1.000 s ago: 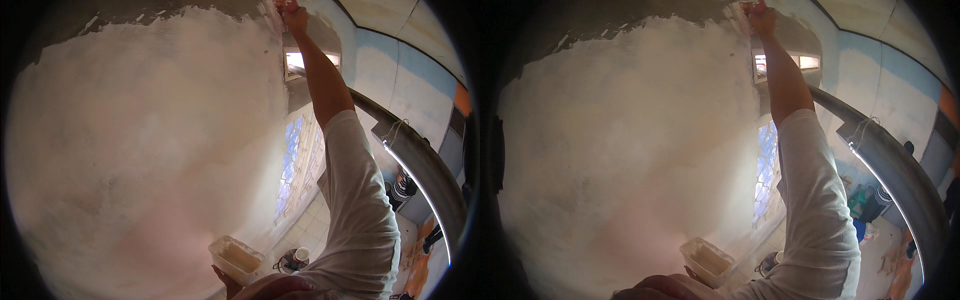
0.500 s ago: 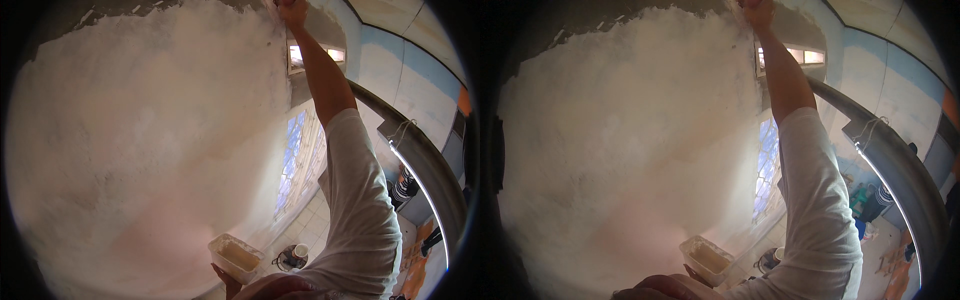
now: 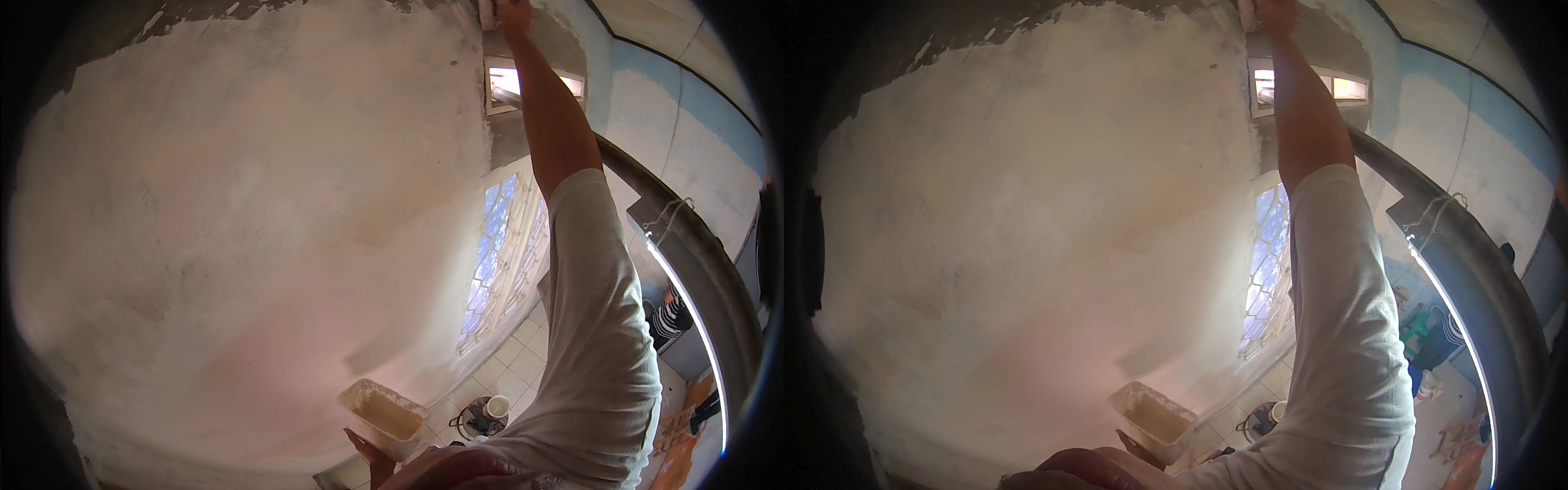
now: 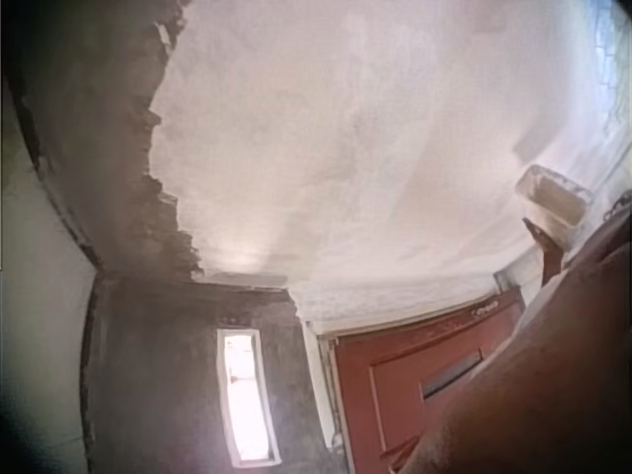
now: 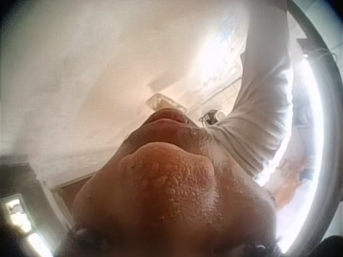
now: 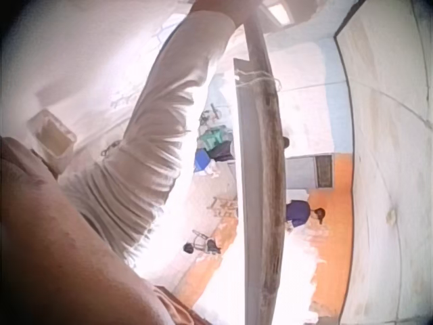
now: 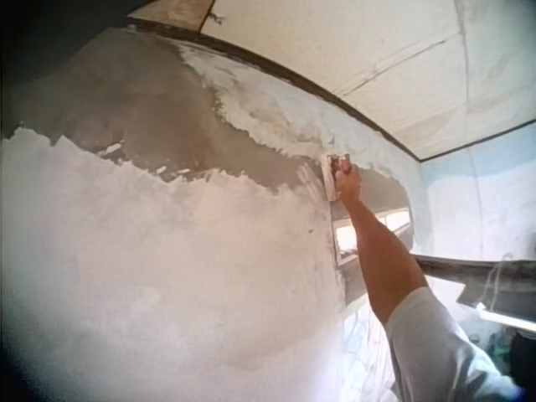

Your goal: The person applies white plaster to a wall using a putty knife, repeatedly loading the knife from a small plastic container held in the other hand.

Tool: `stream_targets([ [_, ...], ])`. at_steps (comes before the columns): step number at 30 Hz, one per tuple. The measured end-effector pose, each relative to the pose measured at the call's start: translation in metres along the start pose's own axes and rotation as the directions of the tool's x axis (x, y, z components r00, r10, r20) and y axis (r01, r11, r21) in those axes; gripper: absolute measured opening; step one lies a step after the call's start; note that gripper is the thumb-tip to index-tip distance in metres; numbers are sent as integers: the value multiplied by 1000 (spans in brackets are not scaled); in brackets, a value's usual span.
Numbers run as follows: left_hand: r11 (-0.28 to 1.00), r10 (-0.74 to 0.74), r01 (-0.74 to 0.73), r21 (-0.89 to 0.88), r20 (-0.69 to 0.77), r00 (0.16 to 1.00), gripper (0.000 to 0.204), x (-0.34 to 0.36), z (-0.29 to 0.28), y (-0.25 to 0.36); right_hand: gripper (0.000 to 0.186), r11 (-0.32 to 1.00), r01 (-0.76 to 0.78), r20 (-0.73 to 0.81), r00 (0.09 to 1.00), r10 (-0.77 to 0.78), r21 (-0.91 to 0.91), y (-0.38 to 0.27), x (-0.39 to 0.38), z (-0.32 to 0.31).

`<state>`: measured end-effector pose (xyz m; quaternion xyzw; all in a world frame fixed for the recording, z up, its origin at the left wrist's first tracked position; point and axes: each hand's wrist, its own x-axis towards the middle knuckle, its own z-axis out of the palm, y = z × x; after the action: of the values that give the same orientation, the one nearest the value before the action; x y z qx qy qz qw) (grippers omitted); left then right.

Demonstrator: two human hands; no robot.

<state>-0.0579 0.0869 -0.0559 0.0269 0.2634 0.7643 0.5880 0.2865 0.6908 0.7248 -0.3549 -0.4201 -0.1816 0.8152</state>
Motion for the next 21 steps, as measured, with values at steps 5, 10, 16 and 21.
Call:
stream_targets([
  [5, 999, -32, 32, 9, -45, 998, 84, -8, 9, 10, 41, 981, 158, 171, 969, -176, 112, -40, -73, 10],
  [10, 1000, 31, -31, -1, -27, 999, 85, 3, -6, -5, 44, 993, 106, 70, 992, -102, -60, -70, -72, -8],
  [16, 998, 68, -69, -8, -55, 996, 85, 4, -29, -9, 40, 884, 95, -40, 991, -127, -458, -61, -54, -31],
  [21, 1000, 12, -14, -18, -97, 995, 86, -2, -2, 0, 33, 999, 12, -61, 998, -9, 49, -40, -29, -47],
])
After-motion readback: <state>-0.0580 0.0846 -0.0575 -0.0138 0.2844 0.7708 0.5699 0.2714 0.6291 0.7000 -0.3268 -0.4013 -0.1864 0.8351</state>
